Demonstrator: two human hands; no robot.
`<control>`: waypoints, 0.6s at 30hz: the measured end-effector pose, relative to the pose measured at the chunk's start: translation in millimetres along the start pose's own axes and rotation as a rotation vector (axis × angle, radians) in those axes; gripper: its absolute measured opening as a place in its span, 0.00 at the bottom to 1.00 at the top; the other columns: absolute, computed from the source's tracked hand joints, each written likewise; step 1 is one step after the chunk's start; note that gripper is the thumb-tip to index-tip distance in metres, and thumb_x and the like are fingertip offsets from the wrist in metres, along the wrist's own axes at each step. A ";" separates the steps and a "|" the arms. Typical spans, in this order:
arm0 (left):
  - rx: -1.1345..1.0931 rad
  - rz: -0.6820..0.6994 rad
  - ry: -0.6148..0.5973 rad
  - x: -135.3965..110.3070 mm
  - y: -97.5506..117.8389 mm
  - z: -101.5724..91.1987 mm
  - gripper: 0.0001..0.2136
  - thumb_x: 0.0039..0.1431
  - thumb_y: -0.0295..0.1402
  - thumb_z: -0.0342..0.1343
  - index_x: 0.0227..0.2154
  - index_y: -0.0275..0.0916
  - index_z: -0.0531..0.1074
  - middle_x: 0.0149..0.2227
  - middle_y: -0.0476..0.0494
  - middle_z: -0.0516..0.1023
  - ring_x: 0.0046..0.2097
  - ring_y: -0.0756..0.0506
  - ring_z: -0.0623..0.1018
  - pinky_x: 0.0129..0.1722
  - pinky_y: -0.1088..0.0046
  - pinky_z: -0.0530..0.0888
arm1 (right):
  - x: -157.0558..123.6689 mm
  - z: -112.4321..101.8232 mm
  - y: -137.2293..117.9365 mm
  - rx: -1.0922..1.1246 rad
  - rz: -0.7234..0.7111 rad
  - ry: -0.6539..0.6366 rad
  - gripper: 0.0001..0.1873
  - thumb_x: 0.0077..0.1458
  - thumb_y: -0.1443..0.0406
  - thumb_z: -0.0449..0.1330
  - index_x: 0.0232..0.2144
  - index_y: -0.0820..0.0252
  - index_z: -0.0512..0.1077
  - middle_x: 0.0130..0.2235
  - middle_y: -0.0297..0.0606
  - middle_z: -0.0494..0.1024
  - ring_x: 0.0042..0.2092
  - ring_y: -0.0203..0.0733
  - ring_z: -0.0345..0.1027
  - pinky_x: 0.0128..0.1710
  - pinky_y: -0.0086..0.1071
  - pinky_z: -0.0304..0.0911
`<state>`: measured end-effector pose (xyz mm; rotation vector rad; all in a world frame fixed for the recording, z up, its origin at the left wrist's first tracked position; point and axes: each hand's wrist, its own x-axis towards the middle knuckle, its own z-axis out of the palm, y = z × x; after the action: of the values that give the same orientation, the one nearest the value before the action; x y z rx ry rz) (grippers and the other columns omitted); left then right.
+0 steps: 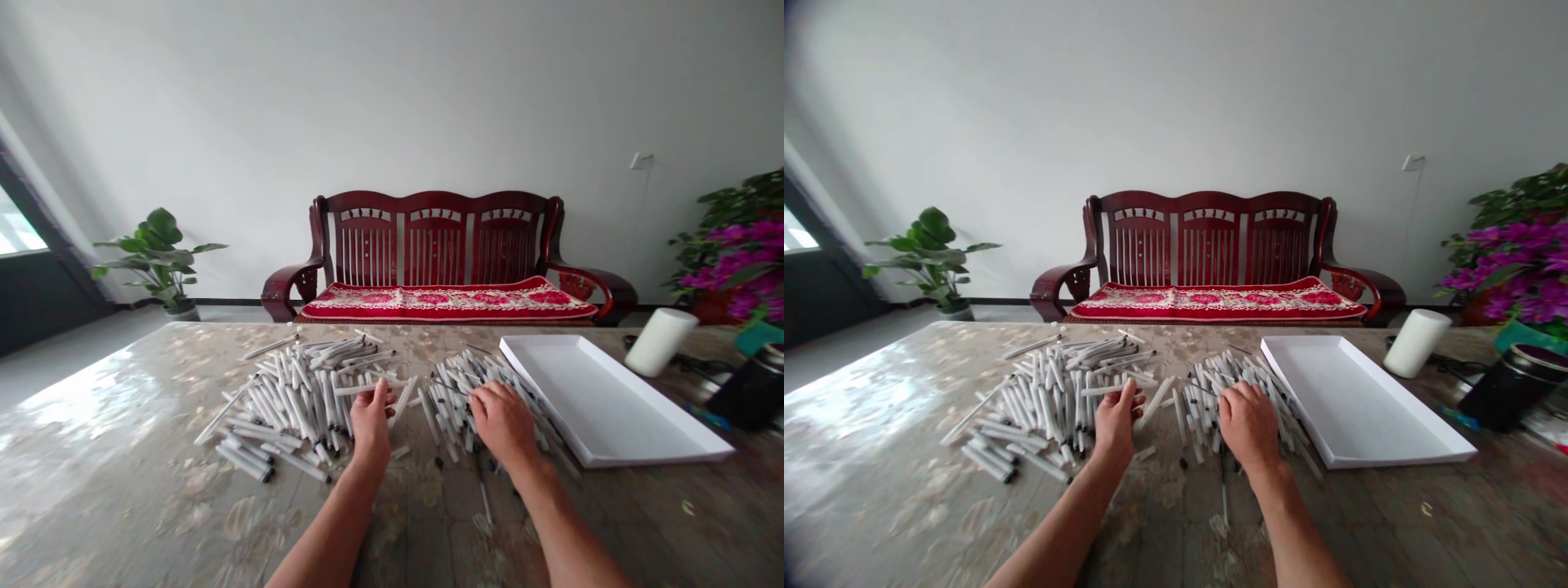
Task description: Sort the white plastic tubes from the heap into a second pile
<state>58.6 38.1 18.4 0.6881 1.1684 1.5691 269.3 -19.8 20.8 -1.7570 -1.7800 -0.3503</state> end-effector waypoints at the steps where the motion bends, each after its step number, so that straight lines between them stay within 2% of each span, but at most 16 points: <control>1: 0.031 0.008 -0.039 -2.6 -1.1 1.6 0.25 0.34 0.55 0.70 0.23 0.37 0.73 0.23 0.48 0.75 0.26 0.49 0.74 0.22 0.76 0.66 | 0.0 -0.5 -1.7 0.005 0.008 0.006 0.14 0.64 0.63 0.53 0.31 0.56 0.78 0.35 0.43 0.79 0.41 0.47 0.69 0.44 0.38 0.60; 5: 0.135 0.015 -0.222 -18.1 -11.6 10.1 0.24 0.34 0.53 0.71 0.21 0.36 0.74 0.18 0.52 0.71 0.23 0.52 0.68 0.23 0.76 0.64 | -0.8 -3.1 -18.7 0.256 0.058 0.017 0.17 0.66 0.59 0.50 0.42 0.56 0.77 0.44 0.43 0.80 0.48 0.48 0.70 0.49 0.38 0.61; 7: 0.153 0.014 -0.306 -24.8 -17.3 12.9 0.22 0.36 0.52 0.71 0.21 0.36 0.74 0.19 0.52 0.71 0.24 0.52 0.68 0.26 0.75 0.65 | -2.2 -4.0 -30.8 0.454 0.074 -0.100 0.19 0.67 0.57 0.47 0.44 0.56 0.76 0.43 0.41 0.81 0.46 0.46 0.72 0.46 0.35 0.63; 9: 0.147 0.021 -0.380 -28.2 -19.3 13.6 0.21 0.38 0.51 0.71 0.22 0.36 0.75 0.21 0.51 0.74 0.27 0.50 0.71 0.30 0.75 0.68 | -3.8 -3.1 -41.1 0.596 0.080 -0.271 0.19 0.67 0.55 0.48 0.39 0.56 0.76 0.34 0.38 0.80 0.37 0.42 0.73 0.37 0.32 0.62; 11: 0.084 0.016 -0.399 -28.3 -16.1 12.7 0.22 0.41 0.52 0.70 0.26 0.36 0.77 0.26 0.47 0.78 0.32 0.47 0.76 0.35 0.73 0.70 | -5.0 0.0 -46.8 0.666 0.110 -0.362 0.20 0.66 0.54 0.49 0.33 0.57 0.75 0.26 0.33 0.75 0.29 0.39 0.68 0.29 0.30 0.57; 14: -0.151 -0.068 -0.378 -24.5 -5.6 10.1 0.25 0.45 0.54 0.67 0.38 0.37 0.78 0.38 0.39 0.83 0.42 0.42 0.81 0.44 0.67 0.74 | -5.3 7.1 -47.1 0.737 0.172 -0.397 0.20 0.65 0.54 0.49 0.26 0.57 0.71 0.20 0.30 0.67 0.25 0.37 0.62 0.25 0.29 0.51; 16: -0.283 -0.132 -0.382 -21.7 -0.5 9.2 0.24 0.46 0.53 0.67 0.38 0.38 0.76 0.40 0.38 0.83 0.45 0.40 0.82 0.48 0.63 0.75 | -5.4 11.1 -46.0 0.759 0.182 -0.418 0.21 0.65 0.55 0.48 0.25 0.57 0.70 0.19 0.29 0.66 0.24 0.37 0.61 0.25 0.29 0.51; 18: -0.335 -0.165 -0.351 -19.4 0.6 9.3 0.20 0.47 0.49 0.68 0.33 0.38 0.74 0.35 0.40 0.84 0.42 0.41 0.83 0.49 0.63 0.76 | -6.6 12.9 -46.8 0.705 0.152 -0.400 0.20 0.65 0.56 0.47 0.26 0.57 0.71 0.21 0.31 0.70 0.25 0.37 0.63 0.26 0.29 0.52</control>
<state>72.6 23.0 24.7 0.5974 0.6658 1.3918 220.5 -21.6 17.4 -1.4757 -1.7092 0.6636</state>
